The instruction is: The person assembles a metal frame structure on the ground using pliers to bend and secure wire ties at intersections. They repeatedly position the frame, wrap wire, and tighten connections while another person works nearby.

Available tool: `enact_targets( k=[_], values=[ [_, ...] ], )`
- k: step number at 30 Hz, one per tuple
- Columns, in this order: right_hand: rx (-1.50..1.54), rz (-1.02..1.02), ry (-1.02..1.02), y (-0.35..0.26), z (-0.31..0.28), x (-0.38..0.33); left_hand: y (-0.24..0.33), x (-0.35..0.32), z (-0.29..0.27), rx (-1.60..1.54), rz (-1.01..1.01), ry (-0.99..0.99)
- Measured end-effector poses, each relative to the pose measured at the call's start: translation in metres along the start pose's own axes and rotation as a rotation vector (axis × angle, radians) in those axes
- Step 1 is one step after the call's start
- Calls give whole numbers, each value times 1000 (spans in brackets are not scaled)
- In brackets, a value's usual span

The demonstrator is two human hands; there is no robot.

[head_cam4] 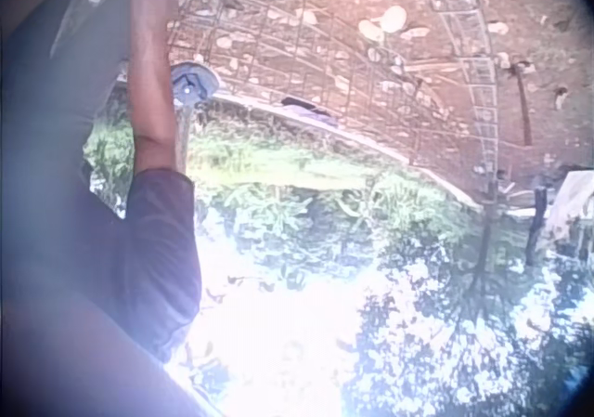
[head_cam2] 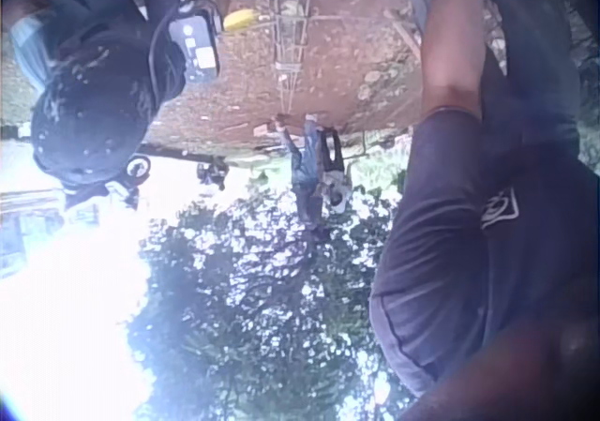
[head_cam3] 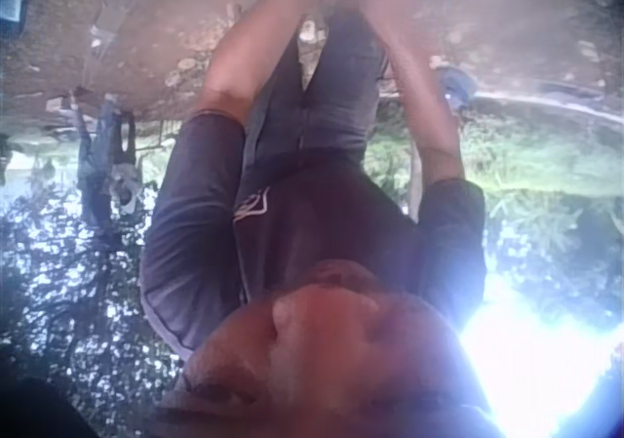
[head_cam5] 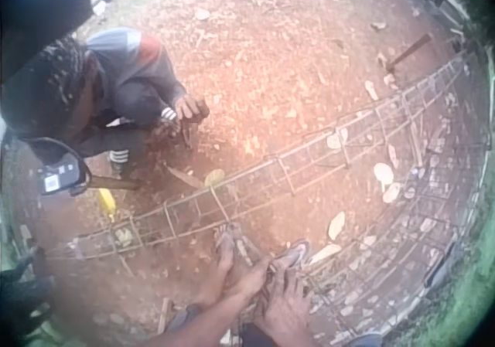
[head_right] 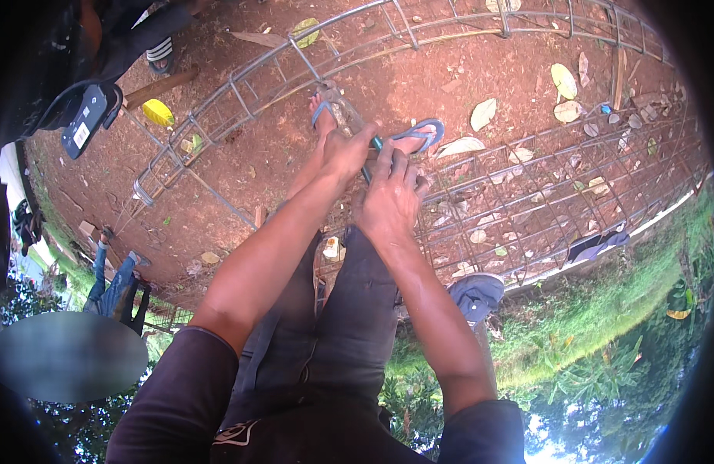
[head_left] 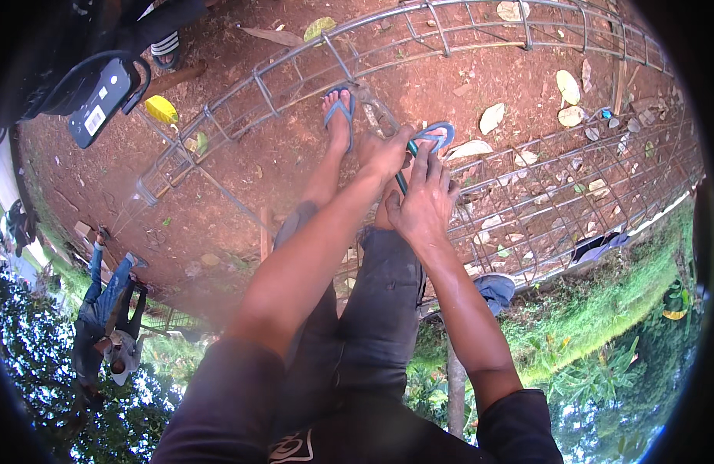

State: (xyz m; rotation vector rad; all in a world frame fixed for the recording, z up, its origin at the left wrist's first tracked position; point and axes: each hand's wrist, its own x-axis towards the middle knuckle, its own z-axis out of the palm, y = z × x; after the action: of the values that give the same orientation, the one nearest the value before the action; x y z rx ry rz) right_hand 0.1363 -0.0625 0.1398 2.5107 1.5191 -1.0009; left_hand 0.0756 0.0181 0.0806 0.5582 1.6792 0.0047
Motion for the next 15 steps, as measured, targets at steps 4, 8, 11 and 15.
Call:
enact_targets(
  k=[4, 8, 11, 15],
  values=[
    [-195, 9, 123, 3, 24, -3, -1, 5, 2, 63, -124, -51],
    [-177, 61, -21, 15, 8, 26, 3, 6, 24, -284, -118, 43],
    [-155, -13, -114, 22, -14, 37, 10, 0, 26, -397, -106, 48],
    [204, -26, -254, 37, -13, 50, -3, 0, 18, -604, -10, 36]
  ],
)
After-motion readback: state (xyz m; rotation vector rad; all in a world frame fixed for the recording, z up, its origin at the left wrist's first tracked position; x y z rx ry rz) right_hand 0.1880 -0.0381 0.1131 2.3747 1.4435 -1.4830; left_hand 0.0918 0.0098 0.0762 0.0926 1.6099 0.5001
